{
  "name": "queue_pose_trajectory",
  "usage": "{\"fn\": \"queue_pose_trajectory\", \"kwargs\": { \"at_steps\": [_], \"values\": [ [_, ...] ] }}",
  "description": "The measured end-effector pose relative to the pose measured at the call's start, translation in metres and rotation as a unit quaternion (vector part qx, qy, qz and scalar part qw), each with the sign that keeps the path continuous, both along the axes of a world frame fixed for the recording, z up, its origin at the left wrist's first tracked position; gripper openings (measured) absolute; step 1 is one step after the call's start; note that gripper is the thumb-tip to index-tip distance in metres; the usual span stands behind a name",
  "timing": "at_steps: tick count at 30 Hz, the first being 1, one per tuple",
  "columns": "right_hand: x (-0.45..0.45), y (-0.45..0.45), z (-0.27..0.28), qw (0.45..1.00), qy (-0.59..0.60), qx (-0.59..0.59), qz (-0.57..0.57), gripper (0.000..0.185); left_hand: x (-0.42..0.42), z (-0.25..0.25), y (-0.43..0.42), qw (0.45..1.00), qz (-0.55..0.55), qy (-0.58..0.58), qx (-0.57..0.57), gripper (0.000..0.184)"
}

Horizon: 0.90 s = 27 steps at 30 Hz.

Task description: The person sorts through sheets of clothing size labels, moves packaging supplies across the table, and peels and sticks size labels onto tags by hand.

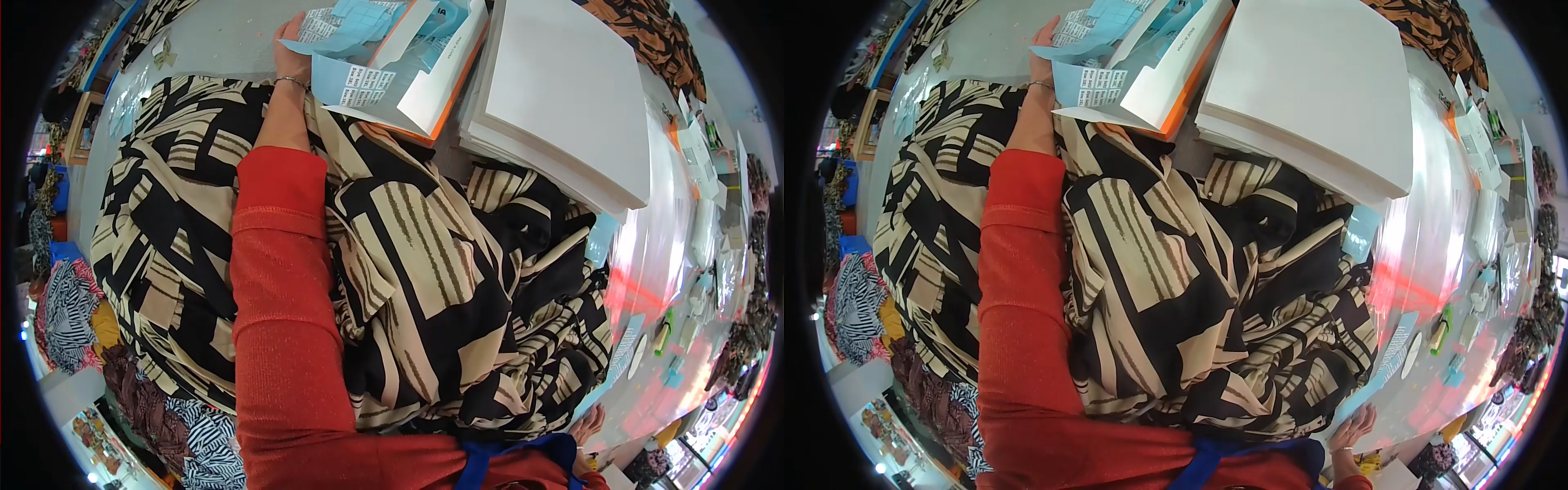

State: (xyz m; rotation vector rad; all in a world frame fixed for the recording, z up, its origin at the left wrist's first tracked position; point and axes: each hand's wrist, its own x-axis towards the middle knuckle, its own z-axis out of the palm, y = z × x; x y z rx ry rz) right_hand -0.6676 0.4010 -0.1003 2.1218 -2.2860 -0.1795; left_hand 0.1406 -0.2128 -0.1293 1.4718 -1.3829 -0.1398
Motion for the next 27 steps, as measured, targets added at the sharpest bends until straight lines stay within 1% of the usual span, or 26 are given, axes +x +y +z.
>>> {"fn": "queue_pose_trajectory", "kwargs": {
  "at_steps": [2,5,8,11,14,16,22,24,25,27],
  "values": [
    [0.001,0.0,0.0,1.0,0.001,-0.001,0.001,0.051,-0.001,0.0,0.002,0.998,0.027,-0.062,0.003,0.064],
    [-0.001,0.0,-0.001,1.0,0.006,-0.003,0.003,0.05,-0.004,0.002,0.006,0.994,0.043,-0.1,-0.004,0.064],
    [-0.001,0.001,-0.001,1.0,0.005,-0.003,0.001,0.05,0.001,-0.003,0.001,0.999,0.017,-0.047,-0.006,0.064],
    [-0.001,0.001,-0.001,1.0,0.006,-0.006,0.001,0.05,0.0,-0.005,0.003,0.998,0.023,-0.061,-0.023,0.06],
    [-0.001,0.001,-0.002,1.0,0.006,-0.01,0.0,0.05,0.008,-0.012,-0.005,0.999,-0.025,-0.02,-0.036,0.05],
    [-0.001,0.001,-0.002,1.0,0.006,-0.011,0.0,0.05,0.012,-0.017,-0.01,0.999,-0.027,-0.007,-0.039,0.047],
    [-0.003,0.002,-0.003,1.0,0.001,-0.007,-0.005,0.051,0.019,-0.021,-0.011,0.999,-0.03,-0.034,-0.011,0.048],
    [-0.005,0.003,-0.005,1.0,0.006,-0.013,0.0,0.051,0.02,-0.019,-0.009,0.999,-0.036,0.017,0.007,0.055],
    [-0.006,0.003,-0.006,1.0,0.008,-0.016,0.002,0.051,0.02,-0.018,-0.008,0.996,-0.044,0.08,0.02,0.061],
    [-0.006,0.003,-0.006,1.0,0.009,-0.023,0.009,0.051,0.02,-0.018,-0.008,0.988,-0.055,0.141,0.029,0.067]
  ]
}}
